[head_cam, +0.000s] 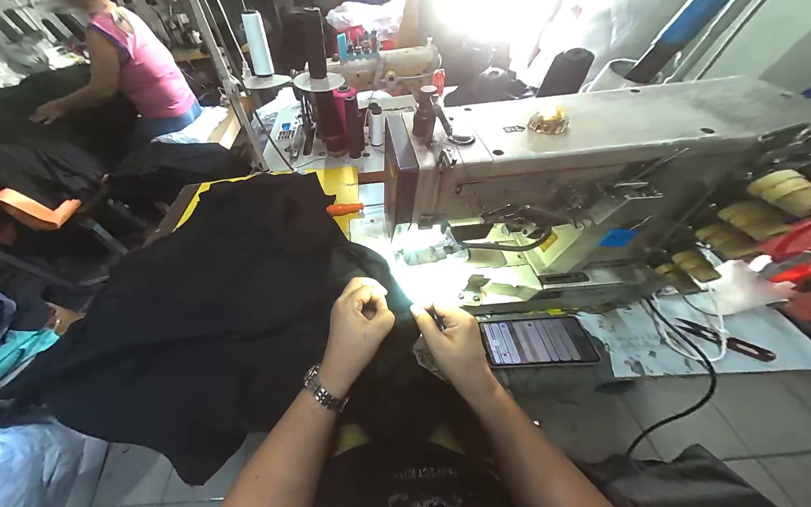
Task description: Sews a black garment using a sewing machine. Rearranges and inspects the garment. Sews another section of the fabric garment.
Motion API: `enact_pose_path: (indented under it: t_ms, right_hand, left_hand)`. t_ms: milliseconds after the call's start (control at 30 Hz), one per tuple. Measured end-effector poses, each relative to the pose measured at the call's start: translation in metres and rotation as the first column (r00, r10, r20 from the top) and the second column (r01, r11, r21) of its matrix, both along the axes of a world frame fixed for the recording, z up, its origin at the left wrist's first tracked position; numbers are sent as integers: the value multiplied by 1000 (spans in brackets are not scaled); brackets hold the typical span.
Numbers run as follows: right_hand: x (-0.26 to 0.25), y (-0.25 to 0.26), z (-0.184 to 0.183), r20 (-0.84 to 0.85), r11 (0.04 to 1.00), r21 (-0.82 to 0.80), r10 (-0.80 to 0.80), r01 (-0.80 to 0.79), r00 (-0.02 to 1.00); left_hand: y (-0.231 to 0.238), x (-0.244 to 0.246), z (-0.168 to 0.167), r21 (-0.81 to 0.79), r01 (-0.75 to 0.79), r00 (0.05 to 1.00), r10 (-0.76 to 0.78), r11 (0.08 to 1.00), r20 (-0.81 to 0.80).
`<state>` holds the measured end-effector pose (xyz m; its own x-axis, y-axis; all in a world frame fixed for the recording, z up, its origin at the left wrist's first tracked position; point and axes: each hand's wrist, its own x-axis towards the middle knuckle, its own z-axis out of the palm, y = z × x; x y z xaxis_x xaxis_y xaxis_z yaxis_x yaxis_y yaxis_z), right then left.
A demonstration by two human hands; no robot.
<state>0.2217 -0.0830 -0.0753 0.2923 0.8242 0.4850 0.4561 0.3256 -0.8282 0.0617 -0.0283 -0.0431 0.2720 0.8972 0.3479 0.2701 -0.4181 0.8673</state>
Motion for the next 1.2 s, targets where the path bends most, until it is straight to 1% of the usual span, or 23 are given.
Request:
enact_pose_path:
  t_ms: [100,167,233,300,367,467,533,567,600,633,667,733,767,800,833,867,933,1033,1067,1100,1133,1167,1200]
  right_hand:
    - [16,-5,3,85,988,-142,74,-61,994]
    - [35,-11,9,89,937,-264,261,-230,961]
    - [53,-18,13,-36,854,-302,434,-424,900]
    - [66,-24,14,-195,820,-238,485,-521,853]
    - [73,-29,13,-378,843,-113,453,-526,807]
    - [79,-32,14,-621,865,150,459,-479,635]
    - [81,-33,20,-697,858,292,493,-423,521]
    - [83,-34,23,-714,855,341,506,-392,484]
    - [86,-36,26,-719,858,368,507,-359,475]
    - [90,-37,30,-719,872,370,488,-322,496]
    - [92,-39,32,-706,897,339,442,-284,553]
    - [87,-37,36,-595,969,162,247,-187,765]
    - [80,-35,36,-458,987,57,160,-151,875]
    - [69,-31,36,-289,992,-15,118,-127,950]
    - [58,-26,34,-131,992,-45,112,-119,985]
    - [45,-20,29,-13,992,-54,117,-117,993]
    - [20,-13,17,100,979,-106,184,-174,978]
    - [0,-13,8,100,890,-324,369,-320,924]
    - [1,-14,5,81,858,-362,419,-364,905]
    - [8,-16,2,80,846,-346,457,-405,886]
    - [17,-18,-1,74,857,-276,471,-435,879]
    - [28,-20,-2,13,865,-191,475,-464,880]
    - [39,-22,-2,-106,863,-104,484,-494,868]
  left_hand:
    - [0,-3,-1,-47,25,999,-23,999,43]
    - [2,-4,-1,-69,37,997,-31,997,77]
    - [3,-7,-2,-88,37,995,-28,995,95]
    - [4,-8,-3,-82,36,994,-27,996,109]
    - [5,-10,-4,-78,37,992,-28,996,122]
    - [3,-11,-4,-91,52,987,-38,994,155]
    - [4,-11,-5,-88,50,986,-36,995,161]
    - [4,-11,-6,-84,47,987,-33,995,157]
    - [5,-11,-6,-79,46,988,-33,996,153]
    - [5,-10,-7,-77,45,988,-33,996,149]
    - [5,-10,-7,-77,48,989,-36,996,145]
    - [6,-11,-8,-72,65,990,-55,995,132]
    - [7,-11,-8,-59,72,991,-65,996,120]
    - [7,-11,-8,-50,78,991,-71,996,115]
    - [7,-11,-8,-44,82,991,-76,996,114]
    - [7,-11,-8,-45,84,990,-79,995,113]
    - [7,-11,-8,-50,89,991,-83,995,107]
    - [8,-13,-6,-58,104,987,-96,993,126]
    - [9,-14,-6,-64,106,986,-97,992,134]
    - [9,-14,-6,-68,107,986,-97,992,139]
    - [9,-15,-7,-74,107,985,-96,992,141]
    - [9,-15,-7,-73,107,985,-96,992,146]
    - [10,-15,-8,-67,110,983,-99,992,151]
